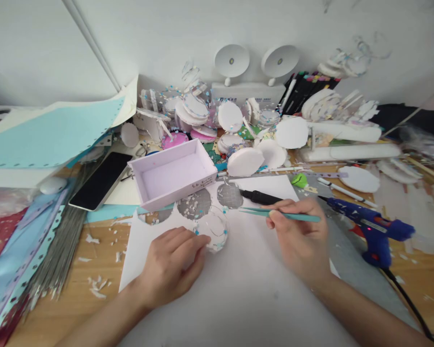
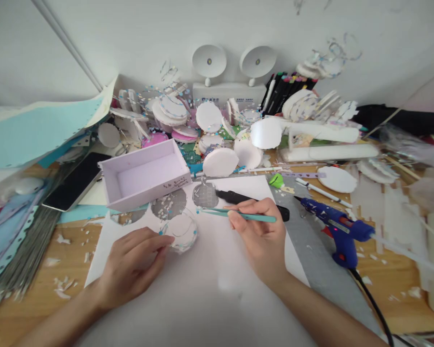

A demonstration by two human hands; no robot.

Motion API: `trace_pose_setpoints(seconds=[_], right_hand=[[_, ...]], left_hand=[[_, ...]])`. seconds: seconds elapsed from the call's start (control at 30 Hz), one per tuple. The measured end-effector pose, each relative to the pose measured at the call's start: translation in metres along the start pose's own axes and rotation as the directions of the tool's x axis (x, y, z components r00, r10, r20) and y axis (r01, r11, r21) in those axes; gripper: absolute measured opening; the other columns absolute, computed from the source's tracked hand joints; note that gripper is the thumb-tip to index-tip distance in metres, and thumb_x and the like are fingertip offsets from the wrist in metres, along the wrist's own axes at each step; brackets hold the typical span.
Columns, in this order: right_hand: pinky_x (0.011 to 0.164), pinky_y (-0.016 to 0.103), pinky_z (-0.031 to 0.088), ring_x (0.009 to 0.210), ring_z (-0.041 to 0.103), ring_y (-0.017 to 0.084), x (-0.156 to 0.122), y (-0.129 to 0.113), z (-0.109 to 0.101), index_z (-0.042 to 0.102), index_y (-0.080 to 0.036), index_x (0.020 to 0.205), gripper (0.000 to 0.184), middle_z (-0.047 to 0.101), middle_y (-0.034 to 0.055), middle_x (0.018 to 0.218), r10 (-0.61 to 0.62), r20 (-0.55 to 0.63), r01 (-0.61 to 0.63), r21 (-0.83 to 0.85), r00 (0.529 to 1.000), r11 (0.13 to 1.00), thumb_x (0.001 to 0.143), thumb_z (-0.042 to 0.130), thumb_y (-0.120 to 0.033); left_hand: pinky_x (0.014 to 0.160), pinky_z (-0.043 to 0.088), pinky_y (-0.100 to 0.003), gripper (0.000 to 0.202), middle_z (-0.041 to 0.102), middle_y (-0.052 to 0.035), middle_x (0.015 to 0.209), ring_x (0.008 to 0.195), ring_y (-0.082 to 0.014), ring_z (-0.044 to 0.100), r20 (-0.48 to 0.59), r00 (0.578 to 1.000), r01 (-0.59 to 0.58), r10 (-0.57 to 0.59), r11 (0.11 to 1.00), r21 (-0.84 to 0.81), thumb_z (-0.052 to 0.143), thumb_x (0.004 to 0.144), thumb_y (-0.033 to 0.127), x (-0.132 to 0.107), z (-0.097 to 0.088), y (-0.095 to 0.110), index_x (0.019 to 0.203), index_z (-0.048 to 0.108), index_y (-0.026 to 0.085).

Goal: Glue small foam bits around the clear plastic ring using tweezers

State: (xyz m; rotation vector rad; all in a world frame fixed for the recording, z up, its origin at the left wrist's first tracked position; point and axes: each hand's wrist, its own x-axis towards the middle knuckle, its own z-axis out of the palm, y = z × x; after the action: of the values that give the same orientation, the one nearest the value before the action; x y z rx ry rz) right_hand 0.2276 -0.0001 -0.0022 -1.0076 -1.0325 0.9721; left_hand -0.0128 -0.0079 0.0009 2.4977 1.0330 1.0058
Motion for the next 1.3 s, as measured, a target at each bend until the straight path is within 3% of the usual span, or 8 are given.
trace_pose_setpoints(seconds=[0.17,0.3,0.4,0.5,0.73,0.9,1.1,1.3], right_hand=[[0.070,0.034,0.058,0.084,0.070,0.019,-0.001,0.003,0.001,0.057,-0.022,0.080,0.013,0.064,0.0018,0.084,-0.120,0.049,0.126,-0.137,0.992,0.983,0.079,0.068,-0.015],[0.072,0.035,0.059,0.085,0.071,0.021,-0.002,0.006,0.001,0.057,-0.021,0.077,0.013,0.068,0.0039,0.082,-0.139,0.196,0.189,-0.261,0.971,0.947,0.080,0.066,-0.013],[0.070,0.034,0.059,0.084,0.072,0.022,-0.002,0.008,0.001,0.058,-0.021,0.078,0.013,0.070,0.0049,0.080,-0.146,0.299,0.241,-0.310,0.943,0.919,0.080,0.065,-0.010],[0.068,0.031,0.058,0.079,0.072,0.020,-0.002,0.009,0.003,0.059,-0.021,0.078,0.013,0.071,0.0053,0.079,-0.162,0.355,0.289,-0.340,0.921,0.895,0.079,0.064,-0.008],[0.064,0.028,0.058,0.076,0.072,0.019,-0.004,0.014,0.010,0.062,-0.021,0.075,0.014,0.071,0.0038,0.076,-0.162,0.429,0.330,-0.352,0.889,0.876,0.078,0.062,-0.008],[0.070,0.031,0.058,0.080,0.072,0.020,-0.003,0.011,0.006,0.062,-0.021,0.080,0.015,0.071,0.0039,0.078,-0.157,0.373,0.291,-0.337,0.915,0.896,0.079,0.063,-0.007],[0.062,0.027,0.055,0.074,0.068,0.016,0.002,0.002,-0.006,0.060,-0.023,0.078,0.015,0.065,0.0000,0.076,-0.074,0.113,0.090,-0.144,0.991,0.986,0.079,0.067,-0.010],[0.052,0.027,0.048,0.059,0.059,0.011,0.008,0.005,-0.011,0.060,-0.024,0.077,0.012,0.066,0.0004,0.079,0.046,0.125,-0.056,0.079,0.991,0.995,0.078,0.071,-0.018]], left_hand=[[0.057,0.047,-0.026,0.024,0.061,-0.0030,0.073,0.064,-0.0139,0.058,-0.237,0.963,0.094,-0.127,0.985,-0.145,0.052,0.081,0.001,0.001,-0.006,0.004,0.097,0.060,0.017],[0.055,0.046,-0.028,0.013,0.058,-0.0037,0.076,0.066,-0.0157,0.055,-0.431,0.843,0.218,-0.323,0.936,-0.275,0.052,0.085,0.011,-0.004,-0.008,-0.001,0.091,0.060,0.019],[0.053,0.043,-0.026,0.007,0.053,-0.0019,0.073,0.064,-0.0146,0.052,-0.466,0.746,0.304,-0.477,0.865,-0.399,0.055,0.086,0.017,-0.007,-0.008,-0.006,0.091,0.060,0.019],[0.053,0.042,-0.025,0.006,0.051,-0.0006,0.072,0.063,-0.0130,0.050,-0.460,0.710,0.321,-0.534,0.826,-0.464,0.056,0.087,0.017,-0.008,-0.008,-0.007,0.091,0.060,0.019],[0.059,0.049,-0.024,0.011,0.057,-0.0024,0.079,0.072,-0.0141,0.057,-0.416,0.790,0.310,-0.450,0.879,-0.361,0.058,0.083,0.014,-0.005,-0.004,-0.003,0.093,0.060,0.017],[0.062,0.050,-0.023,0.014,0.060,-0.0037,0.082,0.073,-0.0140,0.059,-0.341,0.832,0.334,-0.437,0.886,-0.321,0.052,0.084,0.010,-0.002,-0.002,-0.001,0.095,0.058,0.016],[0.071,0.048,-0.026,0.017,0.058,-0.0042,0.088,0.080,-0.0154,0.057,-0.209,0.856,0.404,-0.473,0.864,-0.302,0.050,0.086,0.009,-0.005,0.002,-0.001,0.099,0.056,0.018],[0.073,0.047,-0.025,0.016,0.059,-0.0035,0.088,0.079,-0.0142,0.055,-0.043,0.876,0.446,-0.481,0.840,-0.310,0.050,0.088,0.011,-0.006,0.003,-0.001,0.101,0.056,0.018]])
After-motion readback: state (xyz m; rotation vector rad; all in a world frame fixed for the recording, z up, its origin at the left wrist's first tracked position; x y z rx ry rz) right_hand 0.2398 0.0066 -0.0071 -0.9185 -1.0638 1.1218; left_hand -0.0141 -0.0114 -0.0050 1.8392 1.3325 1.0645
